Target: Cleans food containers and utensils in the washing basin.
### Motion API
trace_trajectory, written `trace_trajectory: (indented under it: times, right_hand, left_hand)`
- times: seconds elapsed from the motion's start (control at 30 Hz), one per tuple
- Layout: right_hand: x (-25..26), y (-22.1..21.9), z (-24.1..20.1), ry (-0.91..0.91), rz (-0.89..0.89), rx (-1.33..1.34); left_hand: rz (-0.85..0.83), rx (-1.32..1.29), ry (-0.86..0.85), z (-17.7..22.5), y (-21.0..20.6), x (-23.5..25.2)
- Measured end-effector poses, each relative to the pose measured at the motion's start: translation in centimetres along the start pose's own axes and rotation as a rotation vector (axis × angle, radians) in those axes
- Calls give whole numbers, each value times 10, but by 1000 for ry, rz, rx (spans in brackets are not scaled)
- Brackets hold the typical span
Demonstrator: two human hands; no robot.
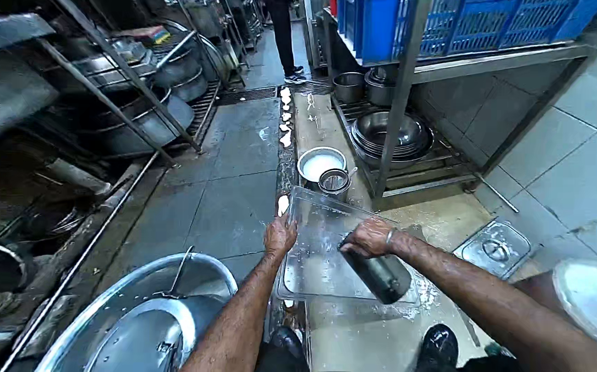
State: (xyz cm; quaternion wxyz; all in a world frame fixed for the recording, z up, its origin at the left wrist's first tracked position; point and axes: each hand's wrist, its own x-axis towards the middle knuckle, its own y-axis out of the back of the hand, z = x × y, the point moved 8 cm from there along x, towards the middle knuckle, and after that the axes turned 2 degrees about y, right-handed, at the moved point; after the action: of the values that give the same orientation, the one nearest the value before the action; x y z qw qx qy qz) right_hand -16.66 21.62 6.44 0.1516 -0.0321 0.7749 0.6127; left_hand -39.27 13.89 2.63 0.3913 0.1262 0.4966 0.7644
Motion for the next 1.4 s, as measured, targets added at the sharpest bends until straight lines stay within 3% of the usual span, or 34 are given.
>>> trace_trajectory:
  times: [0.13,0.27,0.43,0.63,0.73,0.83,1.0,1.17,1.27,1.4]
  right_hand:
    - [70,28,-5,8,-33,-6]
    - [95,22,24,-151,-90,36]
    - [65,-25,74,-355,-174,51]
    - [9,-92,91,-391,-392,-22]
    - [11,-97,78,-338,-438,-29]
    - [43,-75,49,-250,-379,-28]
    - [107,-22,-34,-39,-229,0]
    - [99,-28,-101,227,-176,11]
    - [68,-58,-93,232,-197,56]
    - [3,-83,-36,61,-303,80]
  left_hand:
    - [-83,-31,31,-24,-23,17]
    - [-231,-53,87,-41,-52,19]
    - [-307,-19,112,-50,-59,16]
    - [-349,80,140,-68,-62,10]
    - [-343,81,143,-73,-64,9]
    - [-354,67,153,-74,-65,8]
    - [-357,-2,213,-77,-66,7]
    - [-349,128,201,-74,-65,3]
    - [-379,204,204,-72,-66,0]
    - [-377,232,180,-70,-68,2]
